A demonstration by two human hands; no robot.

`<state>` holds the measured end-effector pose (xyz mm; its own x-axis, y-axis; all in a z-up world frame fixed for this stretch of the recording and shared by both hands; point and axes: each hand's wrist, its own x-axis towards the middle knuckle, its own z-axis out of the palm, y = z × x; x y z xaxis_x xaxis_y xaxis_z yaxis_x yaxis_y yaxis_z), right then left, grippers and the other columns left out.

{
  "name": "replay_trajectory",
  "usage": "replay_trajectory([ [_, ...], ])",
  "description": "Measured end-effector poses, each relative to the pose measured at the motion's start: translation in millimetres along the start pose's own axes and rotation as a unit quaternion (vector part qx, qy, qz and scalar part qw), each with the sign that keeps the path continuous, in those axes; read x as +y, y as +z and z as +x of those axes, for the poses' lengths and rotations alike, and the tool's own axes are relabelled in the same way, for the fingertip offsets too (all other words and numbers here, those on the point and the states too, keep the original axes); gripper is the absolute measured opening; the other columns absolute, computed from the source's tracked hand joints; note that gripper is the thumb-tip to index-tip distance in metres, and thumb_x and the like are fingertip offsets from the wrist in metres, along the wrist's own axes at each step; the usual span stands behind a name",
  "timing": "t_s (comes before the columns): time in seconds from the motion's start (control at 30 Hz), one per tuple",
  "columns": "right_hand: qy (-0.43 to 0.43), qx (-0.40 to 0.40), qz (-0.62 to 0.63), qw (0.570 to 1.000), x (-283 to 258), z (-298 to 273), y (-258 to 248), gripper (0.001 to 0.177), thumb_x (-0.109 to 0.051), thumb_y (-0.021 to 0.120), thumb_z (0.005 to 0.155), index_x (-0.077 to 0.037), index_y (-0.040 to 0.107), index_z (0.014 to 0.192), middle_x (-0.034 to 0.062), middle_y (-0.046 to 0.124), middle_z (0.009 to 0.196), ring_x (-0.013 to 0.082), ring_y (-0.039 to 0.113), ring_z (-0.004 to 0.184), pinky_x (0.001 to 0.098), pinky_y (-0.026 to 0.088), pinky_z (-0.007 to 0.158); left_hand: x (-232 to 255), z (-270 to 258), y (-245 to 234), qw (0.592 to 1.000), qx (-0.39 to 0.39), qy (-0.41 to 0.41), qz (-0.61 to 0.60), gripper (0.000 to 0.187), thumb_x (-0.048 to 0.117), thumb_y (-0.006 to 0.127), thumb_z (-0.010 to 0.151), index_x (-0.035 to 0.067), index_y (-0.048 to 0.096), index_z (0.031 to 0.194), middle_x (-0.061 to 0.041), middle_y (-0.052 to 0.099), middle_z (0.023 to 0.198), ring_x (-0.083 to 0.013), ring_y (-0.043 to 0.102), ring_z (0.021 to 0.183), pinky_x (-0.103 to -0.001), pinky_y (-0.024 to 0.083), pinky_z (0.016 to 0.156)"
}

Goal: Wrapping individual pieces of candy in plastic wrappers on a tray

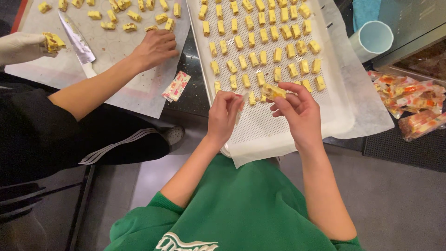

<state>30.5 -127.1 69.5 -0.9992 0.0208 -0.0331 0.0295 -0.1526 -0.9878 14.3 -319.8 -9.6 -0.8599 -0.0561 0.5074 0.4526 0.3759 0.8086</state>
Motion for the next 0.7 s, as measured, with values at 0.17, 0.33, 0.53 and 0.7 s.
replay_trajectory([
  [0.17,0.017,-0.021,-0.003,1.000,-1.7,-0.9,-6.1,0.030,-0.009,0.066,0.092,0.000,0.059,0.120,0.0193,0.069,0.095,0.0180,0.068,0.079,0.0274,0.058,0.069,20.5,12.1,-4.2,0.993,0.017,0.109,0.032,0.015,0.011,0.075,0.085,0.015,0.067,0.097,0.006,0.066,0.090,-0.0143,0.061,0.075,-0.028,0.050,0.071],
  [0.33,0.028,-0.031,0.000,0.999,-7.2,-1.8,-2.8,0.028,-0.009,0.066,0.092,0.001,0.064,0.118,0.0188,0.070,0.095,0.0170,0.067,0.079,0.0269,0.058,0.069,33.6,19.6,-8.5,0.992,0.023,0.122,0.008,0.015,0.009,0.077,0.083,0.017,0.071,0.094,0.007,0.071,0.092,-0.0152,0.066,0.082,-0.028,0.050,0.076],
  [0.53,0.035,0.002,-0.045,0.998,-6.4,-3.9,-4.6,0.025,-0.010,0.064,0.094,0.000,0.065,0.117,0.0178,0.071,0.091,0.0160,0.068,0.075,0.0251,0.058,0.067,38.4,20.2,-12.6,0.987,0.013,0.157,0.025,0.011,0.009,0.072,0.088,0.016,0.074,0.096,0.006,0.072,0.098,-0.0145,0.068,0.087,-0.028,0.050,0.081],
  [0.7,0.004,0.029,-0.120,0.992,-9.6,-10.2,-0.7,0.026,-0.013,0.070,0.092,-0.003,0.066,0.116,0.0146,0.072,0.090,0.0168,0.068,0.078,0.0251,0.054,0.070,39.0,20.9,-14.3,0.983,0.007,0.180,0.036,0.010,0.011,0.070,0.090,0.016,0.074,0.098,0.005,0.072,0.098,-0.0170,0.067,0.088,-0.029,0.050,0.083],
])
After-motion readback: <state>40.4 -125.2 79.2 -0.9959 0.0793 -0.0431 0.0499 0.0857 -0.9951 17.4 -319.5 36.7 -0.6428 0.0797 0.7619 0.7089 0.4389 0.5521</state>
